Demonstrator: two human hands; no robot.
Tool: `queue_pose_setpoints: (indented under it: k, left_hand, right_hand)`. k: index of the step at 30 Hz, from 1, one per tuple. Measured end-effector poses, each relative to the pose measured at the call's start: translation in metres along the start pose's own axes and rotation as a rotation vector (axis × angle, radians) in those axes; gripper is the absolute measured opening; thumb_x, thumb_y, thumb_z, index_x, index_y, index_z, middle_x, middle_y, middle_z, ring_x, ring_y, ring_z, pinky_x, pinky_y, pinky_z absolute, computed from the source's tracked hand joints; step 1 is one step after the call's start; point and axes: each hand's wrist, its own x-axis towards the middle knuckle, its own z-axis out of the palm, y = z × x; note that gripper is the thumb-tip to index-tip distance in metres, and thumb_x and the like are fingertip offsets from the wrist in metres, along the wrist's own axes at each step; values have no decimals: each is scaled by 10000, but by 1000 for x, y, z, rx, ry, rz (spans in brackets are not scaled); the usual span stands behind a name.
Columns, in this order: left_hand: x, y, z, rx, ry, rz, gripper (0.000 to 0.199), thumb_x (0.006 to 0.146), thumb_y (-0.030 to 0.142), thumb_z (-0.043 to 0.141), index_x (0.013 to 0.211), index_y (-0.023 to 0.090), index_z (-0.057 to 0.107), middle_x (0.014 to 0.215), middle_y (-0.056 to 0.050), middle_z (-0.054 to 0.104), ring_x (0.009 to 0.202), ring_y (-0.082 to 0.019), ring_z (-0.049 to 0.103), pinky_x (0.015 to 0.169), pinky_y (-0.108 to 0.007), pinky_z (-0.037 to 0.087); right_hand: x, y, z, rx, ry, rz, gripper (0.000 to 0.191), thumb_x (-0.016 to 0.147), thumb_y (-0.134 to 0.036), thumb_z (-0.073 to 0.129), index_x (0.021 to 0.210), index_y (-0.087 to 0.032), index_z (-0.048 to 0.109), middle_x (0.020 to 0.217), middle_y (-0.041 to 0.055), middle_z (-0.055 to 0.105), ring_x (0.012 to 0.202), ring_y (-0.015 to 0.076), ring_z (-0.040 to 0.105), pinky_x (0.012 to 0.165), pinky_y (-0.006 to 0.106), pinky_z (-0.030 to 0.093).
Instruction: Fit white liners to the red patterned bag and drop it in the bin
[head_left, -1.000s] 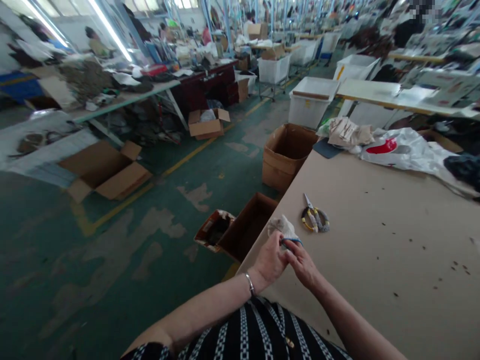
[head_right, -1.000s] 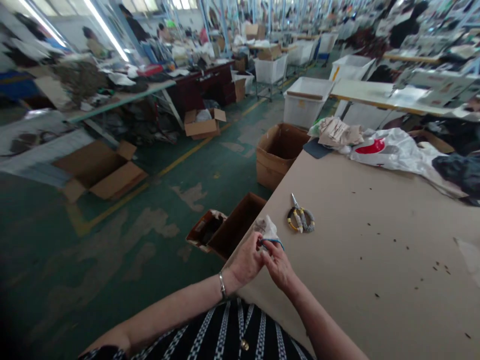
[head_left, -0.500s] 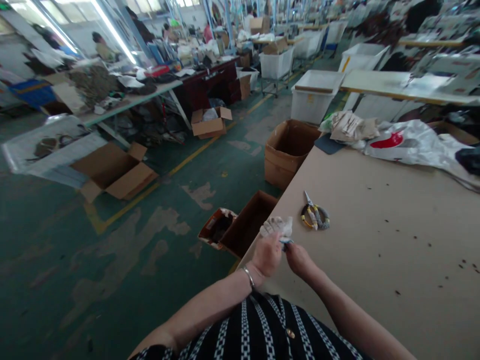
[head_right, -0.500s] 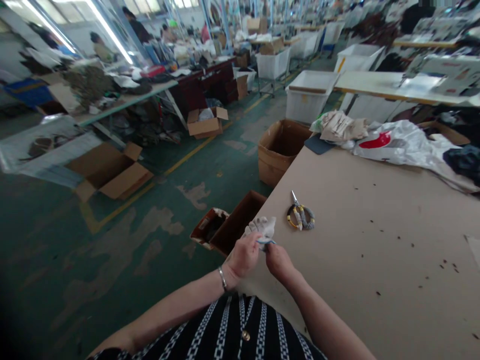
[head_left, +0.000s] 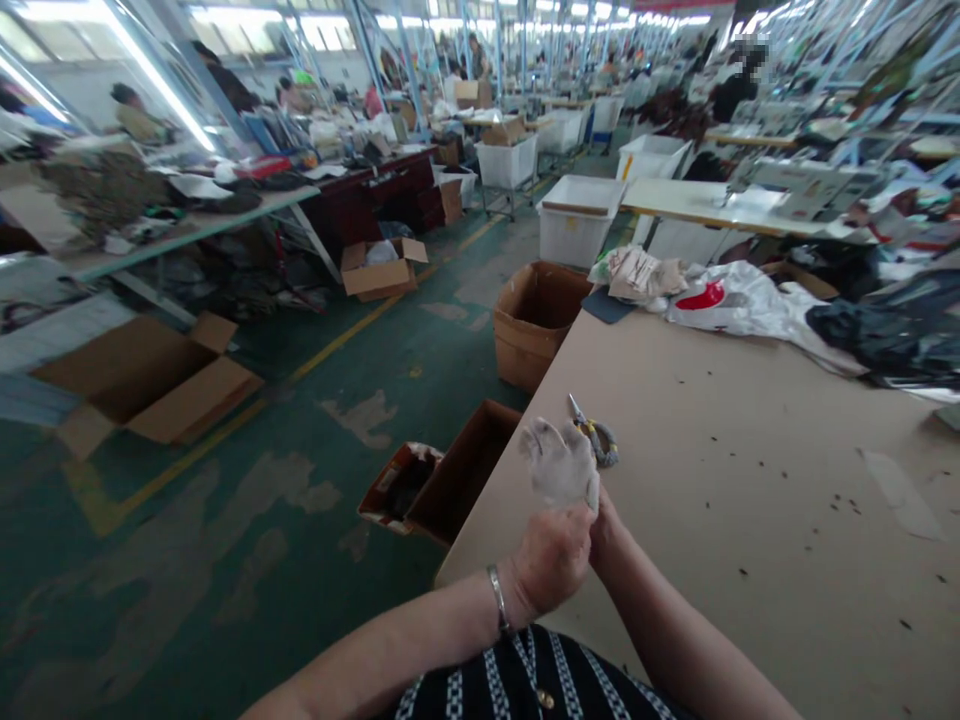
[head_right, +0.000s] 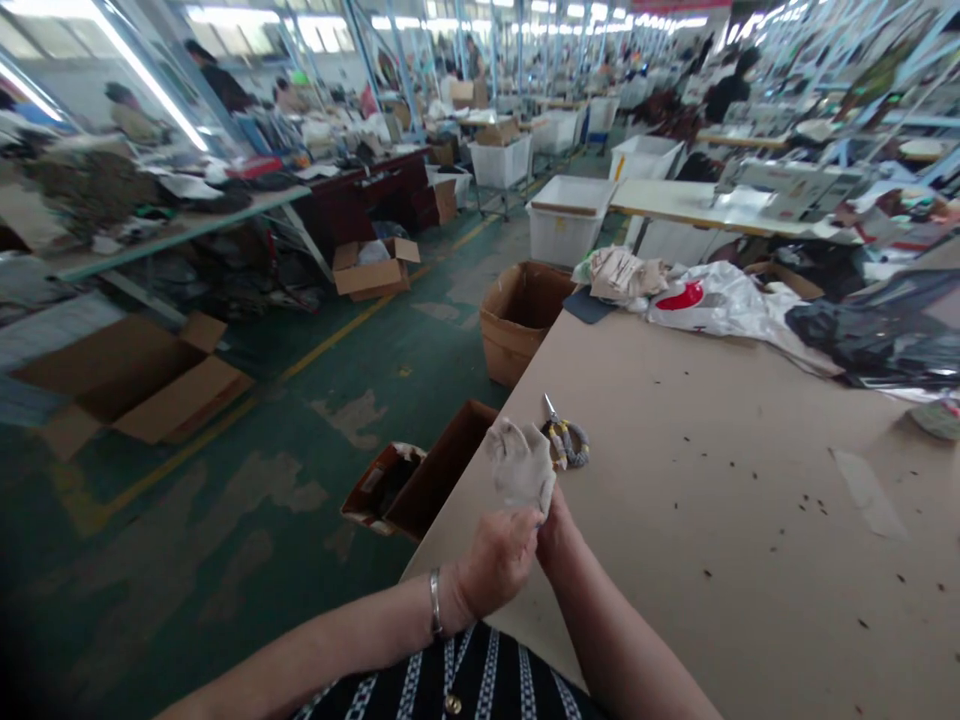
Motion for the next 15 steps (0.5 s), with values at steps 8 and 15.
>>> queue_pose_setpoints:
  k: [8,15]
  left_hand:
    - [-3,-3,8,6,-77,53,219,807,48,410,901,155,577,835,-97,688,770,-240,663,686,-337,525]
    - [10,-32,10,45,164,-6,304,882,120,351,1061,184,589,919,-102,735,813,-235,715,718,-332,564]
  right_hand:
    - [29,8,-25,116,36,-155,605,912,-618,230,1006,-193,650,1148,152,665,1197,307,568,1004,515,439]
    - [48,-13,1,9,81,-366,660,851,-678,206,1359,-317,424,1448,79,470,1303,271,468,991,544,416]
